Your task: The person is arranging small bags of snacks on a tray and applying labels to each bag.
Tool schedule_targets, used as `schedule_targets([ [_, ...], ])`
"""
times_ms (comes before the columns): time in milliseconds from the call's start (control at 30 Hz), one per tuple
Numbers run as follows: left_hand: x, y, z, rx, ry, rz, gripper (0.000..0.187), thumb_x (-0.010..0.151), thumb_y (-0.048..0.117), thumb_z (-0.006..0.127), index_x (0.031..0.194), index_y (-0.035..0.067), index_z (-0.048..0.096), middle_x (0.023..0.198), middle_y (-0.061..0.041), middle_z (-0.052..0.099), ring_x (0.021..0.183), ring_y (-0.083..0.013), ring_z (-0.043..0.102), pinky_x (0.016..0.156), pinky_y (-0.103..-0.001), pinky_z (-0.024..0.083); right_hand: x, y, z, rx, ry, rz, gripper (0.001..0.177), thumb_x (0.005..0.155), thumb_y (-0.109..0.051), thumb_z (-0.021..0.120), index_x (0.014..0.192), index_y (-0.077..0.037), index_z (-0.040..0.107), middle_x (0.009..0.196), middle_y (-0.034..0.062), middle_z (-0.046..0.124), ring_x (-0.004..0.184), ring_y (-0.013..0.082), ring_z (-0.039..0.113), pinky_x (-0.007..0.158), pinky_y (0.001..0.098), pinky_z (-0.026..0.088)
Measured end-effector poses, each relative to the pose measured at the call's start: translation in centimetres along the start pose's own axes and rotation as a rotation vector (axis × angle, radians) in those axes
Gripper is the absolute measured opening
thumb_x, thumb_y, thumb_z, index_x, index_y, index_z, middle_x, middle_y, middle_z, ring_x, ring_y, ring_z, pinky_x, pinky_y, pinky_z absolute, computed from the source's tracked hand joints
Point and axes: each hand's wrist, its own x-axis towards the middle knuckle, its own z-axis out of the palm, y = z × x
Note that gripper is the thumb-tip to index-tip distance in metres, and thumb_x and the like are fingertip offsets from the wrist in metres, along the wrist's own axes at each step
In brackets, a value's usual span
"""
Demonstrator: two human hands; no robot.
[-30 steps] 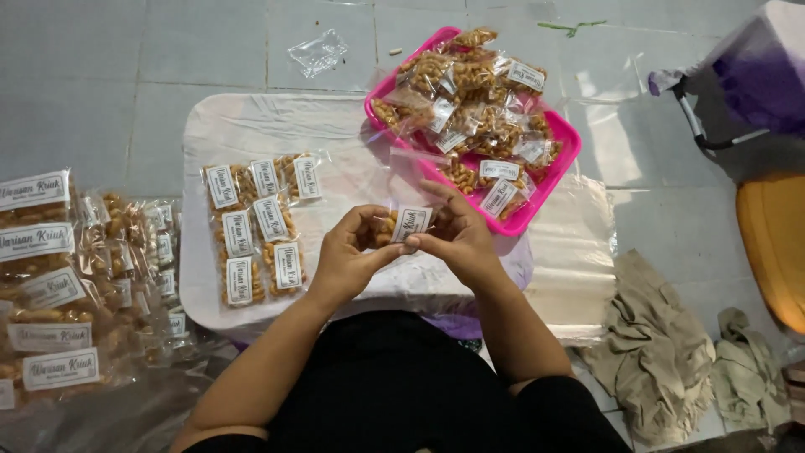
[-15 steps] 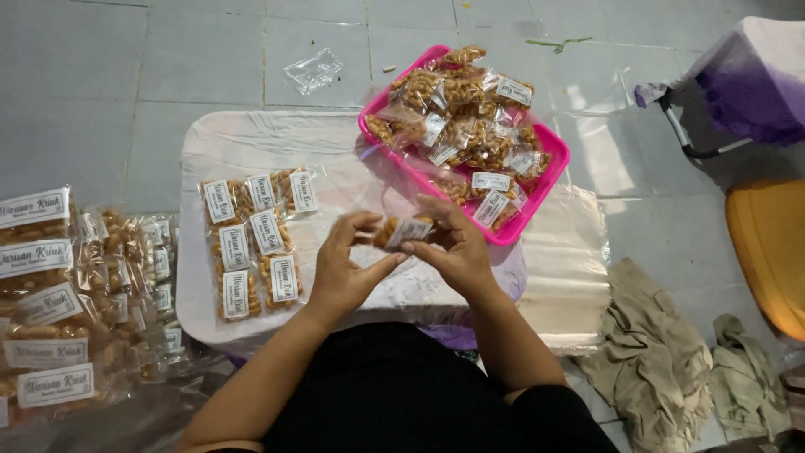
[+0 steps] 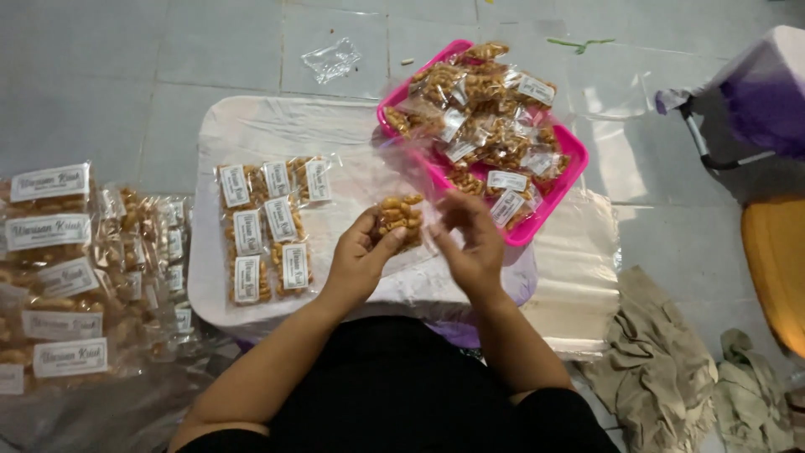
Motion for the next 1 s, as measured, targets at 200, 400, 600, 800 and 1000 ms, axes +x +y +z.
schedule_targets([
  [200,-0.2,0.9,0.0,-0.043,-0.069,-0.124,0.034,0.099,0.004,0.064,0.132,-0.003,0.061,0.103,-0.017,0.073,0.093,-0.0202,0.072,0.082,-0.041,0.064,0.9,-2.3,1.0,0.432,-0.062,0.335,0.069,0.09,0.004,0.071,0.154,-0.001,0.044,0.11,0.0149,0.073,0.103,0.0213,0.073,0.092,0.0317,0.06],
  [400,-0.1,1.9,0.3,0.163,-0.006,-0.205,0.025,0.093,0.016,0.075,0.109,-0.003,0.071,0.08,-0.013,0.075,0.068,-0.0124,0.07,0.061,-0.025,0.061,0.0,0.8,0.3,0.449,-0.062,0.404,0.06,0.088,0.008,0.072,0.145,0.003,0.054,0.106,0.0213,0.076,0.098,0.0236,0.075,0.088,0.0352,0.062],
  [600,-0.1,3.4,1.1,0.254,-0.054,-0.258,0.019,0.091,0.016,0.077,0.093,-0.002,0.073,0.066,-0.015,0.071,0.058,-0.0159,0.069,0.052,-0.025,0.059,1.1,-1.0,0.8,0.609,-0.136,0.514,0.058,0.09,-0.01,0.072,0.144,0.002,0.055,0.12,0.0312,0.07,0.105,0.0315,0.074,0.089,0.0404,0.061],
  [800,-0.2,2.4,0.2,0.252,-0.051,-0.33,0.03,0.099,0.028,0.067,0.088,0.001,0.073,0.062,-0.016,0.07,0.053,-0.0157,0.068,0.047,-0.024,0.056,0.8,-0.2,1.1,0.456,-0.132,0.511,0.047,0.088,0.002,0.069,0.134,0.005,0.064,0.111,0.0309,0.073,0.096,0.0303,0.077,0.083,0.0354,0.062],
  [1000,0.2,2.4,-0.4,0.296,0.027,-0.417,0.03,0.098,0.026,0.065,0.087,0.0,0.074,0.054,-0.018,0.066,0.047,-0.0182,0.067,0.044,-0.024,0.055,1.0,-2.7,1.4,0.162,-0.203,0.193,0.029,0.098,0.0,0.063,0.126,0.005,0.069,0.118,0.0257,0.073,0.121,0.0342,0.066,0.114,0.0513,0.044],
])
